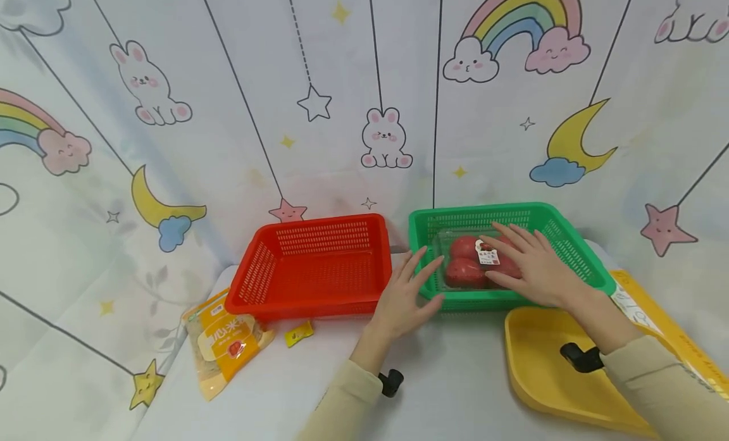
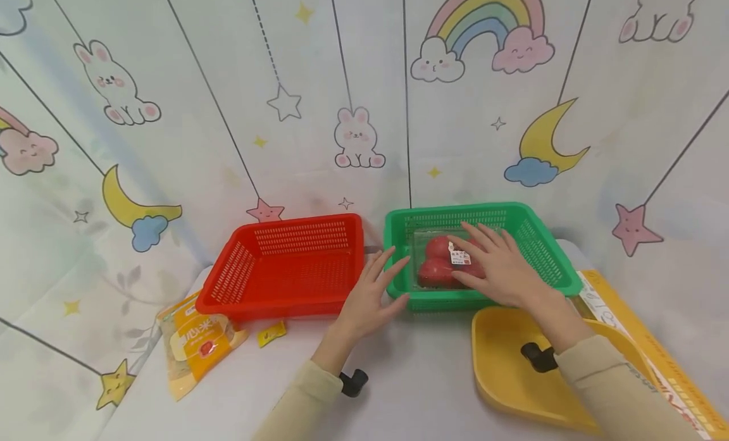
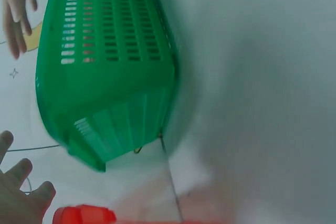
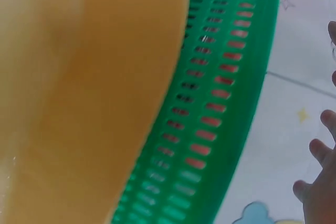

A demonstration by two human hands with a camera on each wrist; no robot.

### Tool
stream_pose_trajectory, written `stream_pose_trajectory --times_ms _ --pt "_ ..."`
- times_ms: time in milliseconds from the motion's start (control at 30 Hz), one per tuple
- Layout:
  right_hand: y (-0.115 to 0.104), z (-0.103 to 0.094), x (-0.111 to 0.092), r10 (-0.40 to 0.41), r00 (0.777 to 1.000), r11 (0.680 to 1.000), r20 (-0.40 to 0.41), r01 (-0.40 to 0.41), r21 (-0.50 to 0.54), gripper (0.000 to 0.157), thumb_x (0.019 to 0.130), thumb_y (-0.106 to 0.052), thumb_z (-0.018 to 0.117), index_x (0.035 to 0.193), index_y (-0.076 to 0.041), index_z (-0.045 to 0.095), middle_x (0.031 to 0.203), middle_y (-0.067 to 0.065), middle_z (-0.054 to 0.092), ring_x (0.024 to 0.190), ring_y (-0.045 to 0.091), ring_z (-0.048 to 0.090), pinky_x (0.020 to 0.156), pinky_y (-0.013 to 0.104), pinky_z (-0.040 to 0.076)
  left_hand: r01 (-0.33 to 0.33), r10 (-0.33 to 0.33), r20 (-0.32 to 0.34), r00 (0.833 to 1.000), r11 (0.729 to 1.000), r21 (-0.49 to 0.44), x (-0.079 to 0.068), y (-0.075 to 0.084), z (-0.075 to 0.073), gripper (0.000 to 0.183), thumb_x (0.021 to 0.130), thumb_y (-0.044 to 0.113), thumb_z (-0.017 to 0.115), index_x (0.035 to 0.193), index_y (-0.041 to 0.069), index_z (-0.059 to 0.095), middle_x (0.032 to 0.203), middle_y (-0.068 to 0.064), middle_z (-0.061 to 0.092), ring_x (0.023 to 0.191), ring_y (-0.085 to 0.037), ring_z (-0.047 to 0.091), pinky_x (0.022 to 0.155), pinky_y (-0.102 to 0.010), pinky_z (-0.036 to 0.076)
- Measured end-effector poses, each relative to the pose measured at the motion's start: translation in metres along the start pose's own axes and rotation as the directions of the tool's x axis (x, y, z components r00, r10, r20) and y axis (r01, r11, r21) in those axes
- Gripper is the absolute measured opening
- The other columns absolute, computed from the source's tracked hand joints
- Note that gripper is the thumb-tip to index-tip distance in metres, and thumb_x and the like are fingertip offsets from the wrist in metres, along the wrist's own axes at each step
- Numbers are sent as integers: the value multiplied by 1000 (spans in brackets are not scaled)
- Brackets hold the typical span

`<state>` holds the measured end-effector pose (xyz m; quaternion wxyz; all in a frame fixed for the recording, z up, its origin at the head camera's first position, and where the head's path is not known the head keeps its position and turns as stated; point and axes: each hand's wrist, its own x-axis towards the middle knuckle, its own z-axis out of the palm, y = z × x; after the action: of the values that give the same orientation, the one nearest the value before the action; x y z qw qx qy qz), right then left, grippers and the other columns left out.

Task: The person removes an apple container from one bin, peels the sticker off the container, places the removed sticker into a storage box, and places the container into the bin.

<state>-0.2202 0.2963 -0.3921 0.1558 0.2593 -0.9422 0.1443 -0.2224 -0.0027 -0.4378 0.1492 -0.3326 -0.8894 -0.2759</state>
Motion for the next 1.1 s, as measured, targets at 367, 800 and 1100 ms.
stream_pose_trajectory --times_ms 367,800,1100 --pt "43 3 -9 135 991 990 -8 -135 40 71 94 -39 70 152 -8 42 156 29 30 137 56 28 105 75 25 135 -165 -84 983 947 -291 -1 4 34 59 96 41 57 154 31 44 165 9 20 151 -24 15 109 -61 36" --pt "71 11 -9 372 910 905 183 -400 147 84 100 -49 56 158 0 21 154 38 21 135 63 23 103 79 21 123 -240 -193 951 870 -477 -2 -12 58 48 97 33 58 143 17 58 160 2 32 144 -21 30 110 -55 38" --pt "80 13 -3 444 851 842 282 -503 194 90 100 -55 52 156 6 16 154 41 17 137 63 16 104 79 19 102 -268 -219 938 818 -566 -6 -19 66 39 98 30 60 134 14 64 154 -2 42 140 -24 38 109 -53 41"
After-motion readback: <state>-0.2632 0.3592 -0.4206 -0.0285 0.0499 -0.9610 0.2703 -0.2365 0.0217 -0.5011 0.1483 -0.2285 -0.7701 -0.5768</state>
